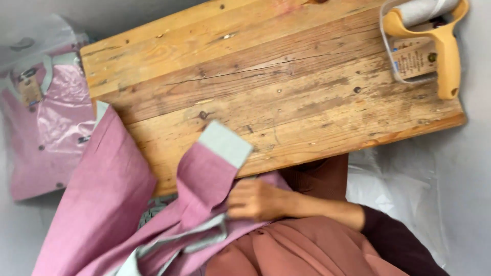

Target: A person uses a lint roller to clean a pink shirt on a wooden workbench, folding and repositioning the garment to cover all areas.

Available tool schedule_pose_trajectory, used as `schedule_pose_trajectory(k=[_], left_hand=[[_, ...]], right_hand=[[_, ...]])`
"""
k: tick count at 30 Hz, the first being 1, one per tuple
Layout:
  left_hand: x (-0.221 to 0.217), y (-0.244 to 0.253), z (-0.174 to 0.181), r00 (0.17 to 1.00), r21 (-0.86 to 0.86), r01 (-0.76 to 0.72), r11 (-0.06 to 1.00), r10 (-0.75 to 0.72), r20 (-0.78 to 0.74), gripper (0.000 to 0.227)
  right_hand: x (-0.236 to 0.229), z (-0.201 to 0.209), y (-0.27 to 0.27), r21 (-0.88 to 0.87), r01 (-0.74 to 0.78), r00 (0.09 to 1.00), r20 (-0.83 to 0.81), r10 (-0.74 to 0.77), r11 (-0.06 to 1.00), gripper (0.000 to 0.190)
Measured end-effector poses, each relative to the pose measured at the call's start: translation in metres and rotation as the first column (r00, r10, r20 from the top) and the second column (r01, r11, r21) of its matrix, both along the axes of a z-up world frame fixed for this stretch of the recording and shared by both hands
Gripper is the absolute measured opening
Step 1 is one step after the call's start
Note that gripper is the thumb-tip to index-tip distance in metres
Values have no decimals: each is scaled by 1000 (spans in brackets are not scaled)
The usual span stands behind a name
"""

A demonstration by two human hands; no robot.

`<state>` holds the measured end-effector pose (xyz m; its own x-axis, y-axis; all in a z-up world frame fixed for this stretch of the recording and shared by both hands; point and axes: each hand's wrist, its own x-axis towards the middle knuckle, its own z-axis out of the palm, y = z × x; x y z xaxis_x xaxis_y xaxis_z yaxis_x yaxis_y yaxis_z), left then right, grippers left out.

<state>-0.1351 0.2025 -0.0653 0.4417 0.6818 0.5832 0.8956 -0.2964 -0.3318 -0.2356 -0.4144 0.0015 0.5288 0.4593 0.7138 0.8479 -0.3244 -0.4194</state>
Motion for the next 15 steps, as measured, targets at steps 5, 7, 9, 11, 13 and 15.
schedule_pose_trajectory(k=[5, 7, 9, 11, 13, 15], left_hand=[[-38, 62, 27, 984, -86, 141, 986, -130, 121, 31], [-50, 69, 39, 966, -122, 211, 970, -188, 177, 29], [-57, 69, 48, 939, -156, 290, 944, -250, 234, 28], [-60, 64, 57, 902, -187, 377, 907, -315, 294, 27], [-62, 50, 64, 855, -212, 468, 858, -379, 354, 25], [-58, 47, 69, 796, -227, 560, 797, -440, 416, 24]], right_hand=[[-18, 11, 69, 450, -533, 696, -247, 674, 716, 31], [-11, 8, 66, 456, -485, 746, -229, 625, 746, 27], [1, 15, 47, 461, -427, 797, -215, 565, 778, 25], [18, 31, 12, 296, -250, 904, -269, 332, 922, 19], [23, 23, -30, 226, -122, 940, -286, 186, 966, 12], [25, 38, -67, 156, 16, 956, -291, 31, 988, 11]])
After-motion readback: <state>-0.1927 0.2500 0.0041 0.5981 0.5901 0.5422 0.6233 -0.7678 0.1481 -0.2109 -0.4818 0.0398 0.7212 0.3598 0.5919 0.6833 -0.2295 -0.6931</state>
